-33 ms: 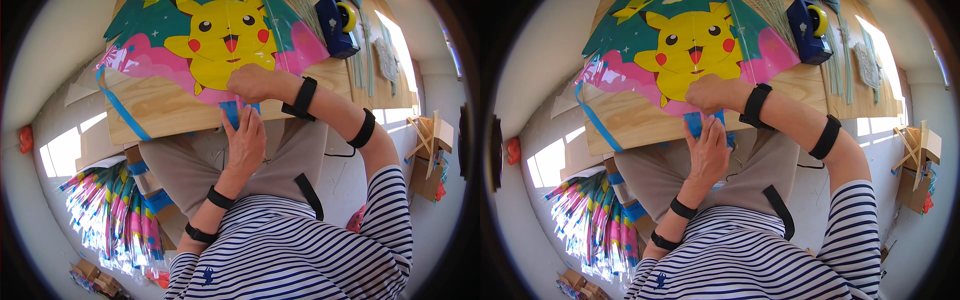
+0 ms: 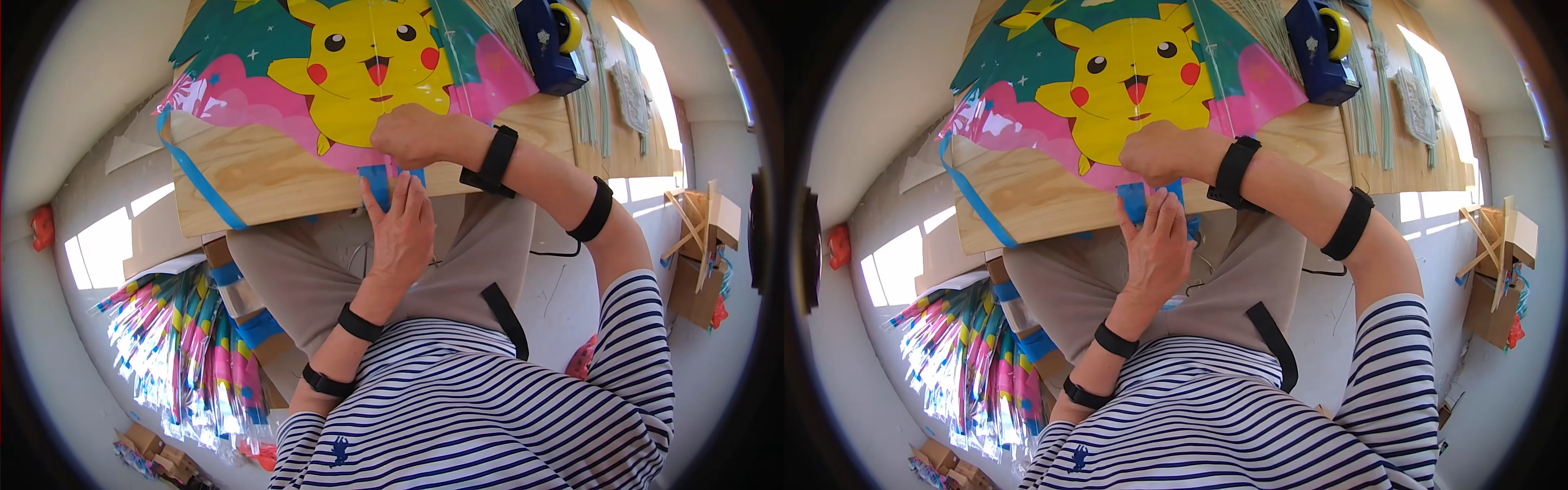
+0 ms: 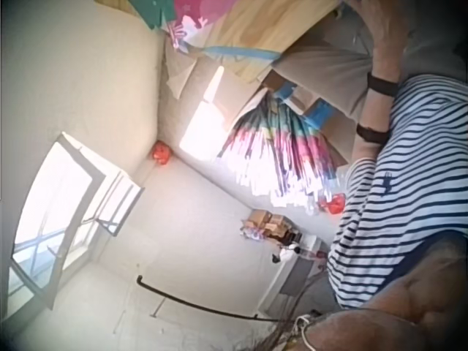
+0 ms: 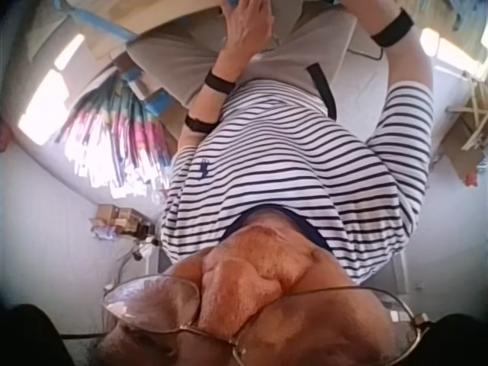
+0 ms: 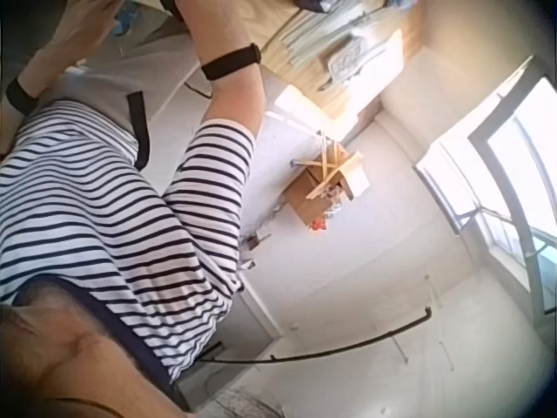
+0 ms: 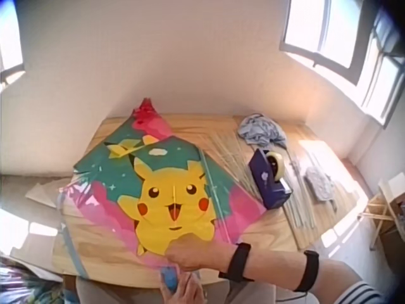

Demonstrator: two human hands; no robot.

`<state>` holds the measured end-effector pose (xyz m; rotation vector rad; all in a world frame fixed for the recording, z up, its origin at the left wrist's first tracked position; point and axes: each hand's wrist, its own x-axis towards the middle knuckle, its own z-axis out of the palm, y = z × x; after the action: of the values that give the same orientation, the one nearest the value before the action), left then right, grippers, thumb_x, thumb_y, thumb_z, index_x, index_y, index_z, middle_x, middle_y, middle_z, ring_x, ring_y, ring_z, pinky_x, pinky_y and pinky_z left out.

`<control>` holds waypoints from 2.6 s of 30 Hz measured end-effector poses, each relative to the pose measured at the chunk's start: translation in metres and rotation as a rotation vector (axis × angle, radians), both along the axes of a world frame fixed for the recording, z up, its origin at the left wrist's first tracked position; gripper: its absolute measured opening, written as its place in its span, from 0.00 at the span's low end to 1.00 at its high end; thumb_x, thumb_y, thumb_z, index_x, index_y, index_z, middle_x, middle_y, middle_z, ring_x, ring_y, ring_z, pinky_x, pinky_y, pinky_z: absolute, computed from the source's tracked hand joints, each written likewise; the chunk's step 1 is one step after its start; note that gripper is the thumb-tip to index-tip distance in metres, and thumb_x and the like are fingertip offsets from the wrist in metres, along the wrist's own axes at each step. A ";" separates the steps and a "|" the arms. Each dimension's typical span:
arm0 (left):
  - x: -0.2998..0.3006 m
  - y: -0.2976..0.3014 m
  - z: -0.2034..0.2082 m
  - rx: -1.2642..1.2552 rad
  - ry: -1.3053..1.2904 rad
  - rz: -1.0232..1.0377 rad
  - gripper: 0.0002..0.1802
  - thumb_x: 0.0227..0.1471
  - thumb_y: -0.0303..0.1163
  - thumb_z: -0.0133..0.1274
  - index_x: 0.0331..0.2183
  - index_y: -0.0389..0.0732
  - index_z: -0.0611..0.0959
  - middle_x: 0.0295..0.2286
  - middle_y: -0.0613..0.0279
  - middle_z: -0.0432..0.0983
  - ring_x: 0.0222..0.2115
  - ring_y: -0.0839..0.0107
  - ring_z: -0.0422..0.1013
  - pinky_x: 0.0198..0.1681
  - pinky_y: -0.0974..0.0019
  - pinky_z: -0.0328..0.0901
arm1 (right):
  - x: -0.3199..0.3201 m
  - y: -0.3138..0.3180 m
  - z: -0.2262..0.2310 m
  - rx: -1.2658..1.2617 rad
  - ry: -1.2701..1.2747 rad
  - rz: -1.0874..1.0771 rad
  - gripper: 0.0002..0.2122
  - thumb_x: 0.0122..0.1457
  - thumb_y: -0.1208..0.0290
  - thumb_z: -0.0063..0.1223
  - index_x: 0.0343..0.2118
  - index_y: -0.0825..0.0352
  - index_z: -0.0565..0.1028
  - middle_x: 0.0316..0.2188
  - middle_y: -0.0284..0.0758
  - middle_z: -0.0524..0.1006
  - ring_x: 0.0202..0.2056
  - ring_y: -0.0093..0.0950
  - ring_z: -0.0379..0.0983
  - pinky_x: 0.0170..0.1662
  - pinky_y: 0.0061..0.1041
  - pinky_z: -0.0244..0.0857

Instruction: Assembling a plastic Pikachu kite by attaching blue plastic tails with tape.

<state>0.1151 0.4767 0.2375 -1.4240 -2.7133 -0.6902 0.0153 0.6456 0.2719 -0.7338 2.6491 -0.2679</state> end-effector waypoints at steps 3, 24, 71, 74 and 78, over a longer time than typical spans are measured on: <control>-0.001 0.000 -0.001 0.014 -0.017 -0.003 0.21 0.44 0.30 0.56 0.41 0.29 0.80 0.49 0.48 0.66 0.59 0.54 0.59 0.62 0.21 0.39 | 0.000 -0.003 0.003 0.034 -0.028 -0.015 0.06 0.42 0.78 0.57 0.25 0.68 0.81 0.28 0.44 0.81 0.34 0.45 0.78 0.33 0.41 0.71; -0.001 -0.001 0.005 -0.061 -0.052 -0.014 0.36 0.39 0.36 0.66 0.50 0.31 0.75 0.52 0.55 0.65 0.60 0.57 0.58 0.62 0.22 0.37 | 0.000 0.015 0.000 -0.045 0.342 -0.408 0.07 0.43 0.75 0.58 0.28 0.67 0.77 0.26 0.42 0.80 0.30 0.43 0.79 0.31 0.39 0.71; 0.000 -0.002 0.010 -0.191 -0.017 -0.059 0.40 0.39 0.39 0.67 0.53 0.32 0.75 0.55 0.53 0.68 0.61 0.54 0.59 0.65 0.28 0.38 | 0.141 0.257 0.029 -1.567 0.368 -1.576 0.08 0.59 0.72 0.61 0.31 0.73 0.75 0.29 0.40 0.78 0.31 0.31 0.80 0.37 0.27 0.77; 0.000 -0.001 0.010 -0.189 -0.011 -0.064 0.39 0.39 0.38 0.67 0.53 0.32 0.75 0.55 0.54 0.68 0.61 0.54 0.60 0.65 0.28 0.39 | 0.145 0.257 0.010 -1.667 0.390 -1.515 0.07 0.60 0.75 0.59 0.30 0.73 0.76 0.30 0.41 0.79 0.33 0.33 0.81 0.40 0.29 0.78; -0.001 -0.001 0.011 -0.188 -0.021 -0.063 0.39 0.39 0.38 0.67 0.53 0.33 0.75 0.55 0.54 0.67 0.61 0.54 0.60 0.65 0.28 0.39 | 0.142 0.251 -0.004 -1.697 0.428 -1.525 0.06 0.59 0.75 0.60 0.29 0.73 0.76 0.30 0.42 0.79 0.33 0.34 0.81 0.40 0.29 0.77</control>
<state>0.1143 0.4759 0.2481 -1.5542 -2.8258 -0.4647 0.1576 0.8964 0.2675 1.2797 1.9990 -2.9489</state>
